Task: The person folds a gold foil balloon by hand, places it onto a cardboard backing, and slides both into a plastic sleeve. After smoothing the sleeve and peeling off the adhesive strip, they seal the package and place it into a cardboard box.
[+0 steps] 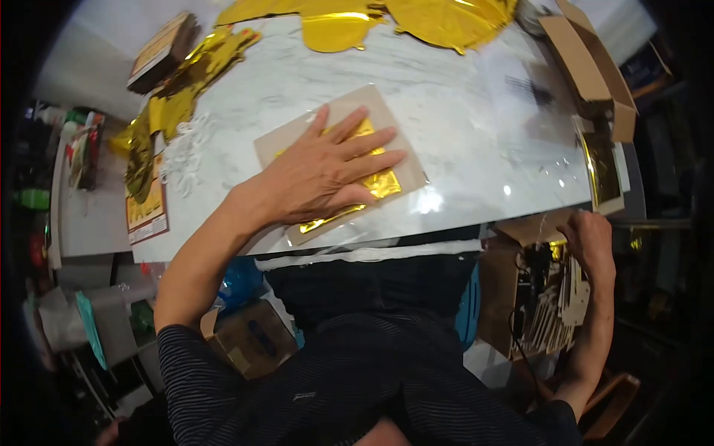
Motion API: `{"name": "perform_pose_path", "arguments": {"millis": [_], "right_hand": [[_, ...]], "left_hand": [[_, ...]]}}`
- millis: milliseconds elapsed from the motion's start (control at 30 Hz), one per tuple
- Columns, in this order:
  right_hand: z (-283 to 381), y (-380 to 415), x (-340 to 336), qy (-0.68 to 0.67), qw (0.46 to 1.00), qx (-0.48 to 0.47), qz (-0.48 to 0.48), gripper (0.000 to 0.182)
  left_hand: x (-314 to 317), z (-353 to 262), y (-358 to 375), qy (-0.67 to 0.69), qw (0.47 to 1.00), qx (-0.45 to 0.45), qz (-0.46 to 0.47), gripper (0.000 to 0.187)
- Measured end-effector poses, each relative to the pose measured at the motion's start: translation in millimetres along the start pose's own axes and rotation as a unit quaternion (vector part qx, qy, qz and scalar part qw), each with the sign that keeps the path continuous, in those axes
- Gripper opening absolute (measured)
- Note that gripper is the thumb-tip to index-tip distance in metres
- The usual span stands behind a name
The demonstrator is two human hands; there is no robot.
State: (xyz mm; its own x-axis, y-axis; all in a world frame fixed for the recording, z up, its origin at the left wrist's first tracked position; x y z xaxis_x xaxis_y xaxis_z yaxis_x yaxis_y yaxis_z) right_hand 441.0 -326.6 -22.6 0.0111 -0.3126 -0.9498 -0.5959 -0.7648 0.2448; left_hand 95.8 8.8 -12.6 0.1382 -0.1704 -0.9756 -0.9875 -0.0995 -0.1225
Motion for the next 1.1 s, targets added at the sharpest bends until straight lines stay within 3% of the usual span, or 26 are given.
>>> {"name": "perform_pose_path", "arguments": {"millis": [67, 133, 167, 200, 267, 300, 333, 400, 433, 500, 567, 633, 667, 767, 800, 867, 900, 1000, 1033, 1067, 1100], "right_hand": [[1, 4, 1, -0.005, 0.997, -0.024, -0.070, 0.041], [20, 13, -21, -0.113, 0.971, -0.114, -0.179, 0.030], [27, 15, -19, -0.134, 0.965, -0.107, -0.196, 0.025], [26, 18, -18, -0.134, 0.964, -0.113, -0.198, 0.025], [22, 21, -15, -0.123, 0.969, -0.141, -0.160, 0.028], [25, 20, -20, -0.129, 0.984, -0.086, -0.082, 0.026], [32, 22, -29, -0.130, 0.984, -0.089, -0.084, 0.026], [40, 27, -46, -0.094, 0.987, -0.031, -0.126, 0.021], [48, 32, -53, -0.094, 0.987, -0.034, -0.128, 0.021], [68, 48, -79, -0.089, 0.917, -0.174, -0.349, 0.016], [66, 45, -78, -0.116, 0.936, -0.142, -0.302, 0.013], [62, 42, -76, -0.133, 0.968, -0.079, -0.196, 0.013], [71, 40, -80, -0.135, 0.968, -0.082, -0.196, 0.013], [127, 36, -118, -0.136, 0.892, -0.173, -0.396, 0.015], [131, 28, -120, -0.137, 0.891, -0.178, -0.396, 0.015], [147, 21, -122, -0.190, 0.850, -0.295, -0.394, 0.015], [150, 21, -115, -0.157, 0.876, -0.289, -0.352, 0.016], [168, 12, -101, -0.223, 0.866, -0.311, -0.322, 0.019], [173, 10, -105, -0.189, 0.884, -0.304, -0.301, 0.018], [185, 7, -110, -0.188, 0.884, -0.307, -0.300, 0.018], [198, 8, -119, -0.213, 0.849, -0.320, -0.362, 0.019]], "left_hand": [[-2, 1, -1, 0.029, 0.999, -0.016, 0.001, 0.084], [-2, 3, -1, 0.068, 0.997, -0.022, -0.009, 0.081], [-5, -2, -2, 0.045, 0.999, -0.009, -0.018, 0.067], [-8, -1, -1, 0.042, 0.999, -0.014, -0.020, 0.067], [-17, 3, 0, 0.173, 0.981, -0.045, -0.072, 0.068], [-18, 9, 1, 0.183, 0.973, -0.038, -0.134, 0.063], [-21, 13, 6, 0.180, 0.974, -0.040, -0.135, 0.063], [-36, 27, 17, 0.321, 0.911, -0.109, -0.234, 0.069], [-49, 24, 23, 0.321, 0.886, -0.136, -0.304, 0.054], [-63, 20, 47, 0.254, 0.899, -0.161, -0.317, 0.043], [-66, 13, 73, 0.184, 0.908, -0.184, -0.329, 0.033], [-57, -8, 96, 0.100, 0.924, -0.102, -0.355, 0.026], [-49, -17, 104, 0.105, 0.928, -0.082, -0.347, 0.029], [-32, -49, 113, 0.045, 0.945, -0.097, -0.310, 0.036], [-25, -54, 115, 0.056, 0.952, -0.098, -0.284, 0.041], [-17, -59, 116, 0.063, 0.957, -0.104, -0.262, 0.045], [-14, -61, 116, 0.046, 0.964, -0.096, -0.245, 0.048], [-9, -63, 120, 0.025, 0.971, -0.095, -0.219, 0.050], [-11, -65, 122, 0.025, 0.970, -0.092, -0.222, 0.051], [-11, -67, 123, 0.026, 0.970, -0.089, -0.224, 0.051], [-7, -68, 127, 0.028, 0.970, -0.091, -0.224, 0.051]]}}
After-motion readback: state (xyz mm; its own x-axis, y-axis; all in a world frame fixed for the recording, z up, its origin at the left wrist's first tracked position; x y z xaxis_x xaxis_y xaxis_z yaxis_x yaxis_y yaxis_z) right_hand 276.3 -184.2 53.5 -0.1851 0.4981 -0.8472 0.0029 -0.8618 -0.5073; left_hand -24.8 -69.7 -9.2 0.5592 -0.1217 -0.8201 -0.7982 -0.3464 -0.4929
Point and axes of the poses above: each hand's wrist, its own y-axis away from the middle knuckle, its own x-axis out of the palm, z = x × y, the point moved 4 cm from there along -y, towards the middle knuckle, and after that the axes turned 12 degrees about -z, right-handed, at the moved point
